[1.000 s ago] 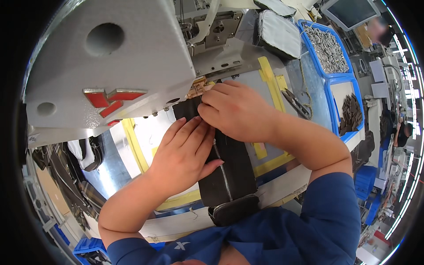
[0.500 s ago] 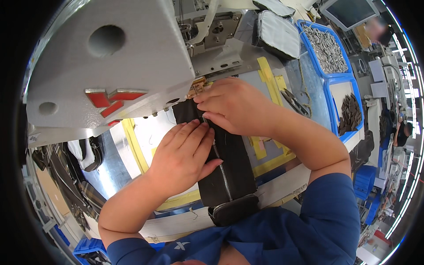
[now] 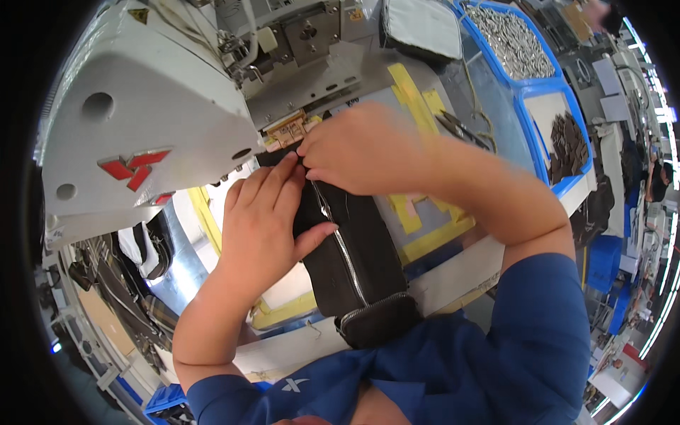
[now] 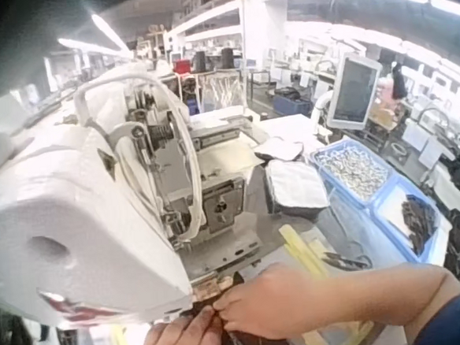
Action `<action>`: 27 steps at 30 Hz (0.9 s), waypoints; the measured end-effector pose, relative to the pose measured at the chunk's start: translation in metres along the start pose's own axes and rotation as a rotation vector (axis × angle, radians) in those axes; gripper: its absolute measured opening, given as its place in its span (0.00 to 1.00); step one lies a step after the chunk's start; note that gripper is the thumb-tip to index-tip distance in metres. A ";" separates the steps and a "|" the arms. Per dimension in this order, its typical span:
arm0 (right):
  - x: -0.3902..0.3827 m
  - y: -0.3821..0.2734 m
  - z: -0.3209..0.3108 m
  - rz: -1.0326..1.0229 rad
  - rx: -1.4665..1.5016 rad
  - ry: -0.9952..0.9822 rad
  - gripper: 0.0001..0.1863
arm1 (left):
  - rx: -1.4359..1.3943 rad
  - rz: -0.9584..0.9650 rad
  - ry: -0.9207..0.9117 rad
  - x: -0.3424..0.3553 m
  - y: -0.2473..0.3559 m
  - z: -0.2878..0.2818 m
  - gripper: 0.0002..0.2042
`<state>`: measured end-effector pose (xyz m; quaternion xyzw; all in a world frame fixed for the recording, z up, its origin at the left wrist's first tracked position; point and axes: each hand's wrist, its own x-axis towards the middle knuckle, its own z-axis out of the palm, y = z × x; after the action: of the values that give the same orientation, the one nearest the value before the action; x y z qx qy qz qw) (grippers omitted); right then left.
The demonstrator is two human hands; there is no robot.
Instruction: The person attaches a zipper pull to a zipper on a black fabric pouch and then uses a sewing machine to stitch the zipper in place. They handle the pouch and zipper components by hand, aligning them under the machine needle and guiding the fabric through the sewing process.
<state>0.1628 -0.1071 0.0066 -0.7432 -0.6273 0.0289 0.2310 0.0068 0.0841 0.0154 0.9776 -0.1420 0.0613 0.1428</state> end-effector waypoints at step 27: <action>0.027 -0.031 -0.005 0.086 -0.075 -0.104 0.14 | 0.089 -0.110 -0.008 -0.006 -0.001 -0.011 0.42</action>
<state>0.1421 -0.0798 0.0298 -0.7750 -0.6067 0.0537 0.1686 0.0009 0.0898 0.0247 0.9896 -0.0857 0.0555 0.1016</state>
